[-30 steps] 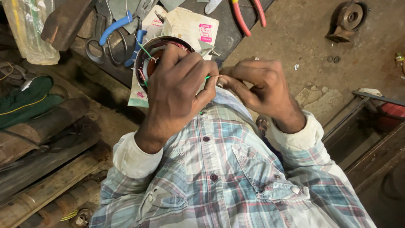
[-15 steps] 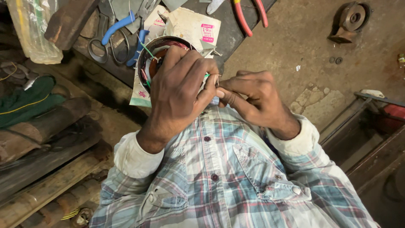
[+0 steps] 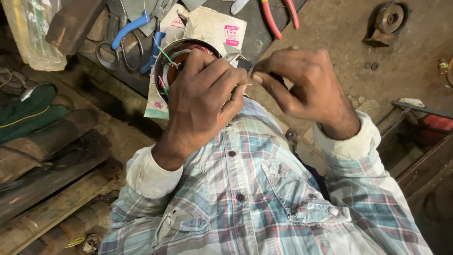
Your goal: The person uses pliers to strip and twist wires on a motor stator, then secures the connection with a green tie. The work is performed at a cluttered workbench with various tools visible.
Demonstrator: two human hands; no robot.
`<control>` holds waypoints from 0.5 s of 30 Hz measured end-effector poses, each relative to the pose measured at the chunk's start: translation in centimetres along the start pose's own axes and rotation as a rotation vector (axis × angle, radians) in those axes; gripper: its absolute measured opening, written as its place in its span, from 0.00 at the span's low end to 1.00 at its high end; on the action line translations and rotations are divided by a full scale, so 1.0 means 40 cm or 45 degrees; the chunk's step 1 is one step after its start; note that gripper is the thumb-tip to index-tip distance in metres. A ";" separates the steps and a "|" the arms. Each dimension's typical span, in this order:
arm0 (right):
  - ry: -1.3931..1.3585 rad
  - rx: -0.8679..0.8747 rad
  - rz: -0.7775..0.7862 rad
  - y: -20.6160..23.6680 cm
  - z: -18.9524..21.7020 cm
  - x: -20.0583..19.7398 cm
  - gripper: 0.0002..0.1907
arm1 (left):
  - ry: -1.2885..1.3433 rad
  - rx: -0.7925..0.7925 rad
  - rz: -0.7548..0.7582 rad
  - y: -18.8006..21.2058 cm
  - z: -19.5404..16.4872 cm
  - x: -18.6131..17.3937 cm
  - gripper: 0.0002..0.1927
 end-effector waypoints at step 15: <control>-0.382 0.099 0.236 0.051 0.024 0.054 0.12 | -0.010 -0.023 -0.006 -0.001 -0.008 0.001 0.12</control>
Point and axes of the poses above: each hand's wrist, its own y-axis away from the middle knuckle, its own x-axis out of the palm, z = x × y, the point moved 1 cm from there along -y, towards the middle knuckle, and after that the axes turned 3 degrees about -z, right-handed, at the moved point
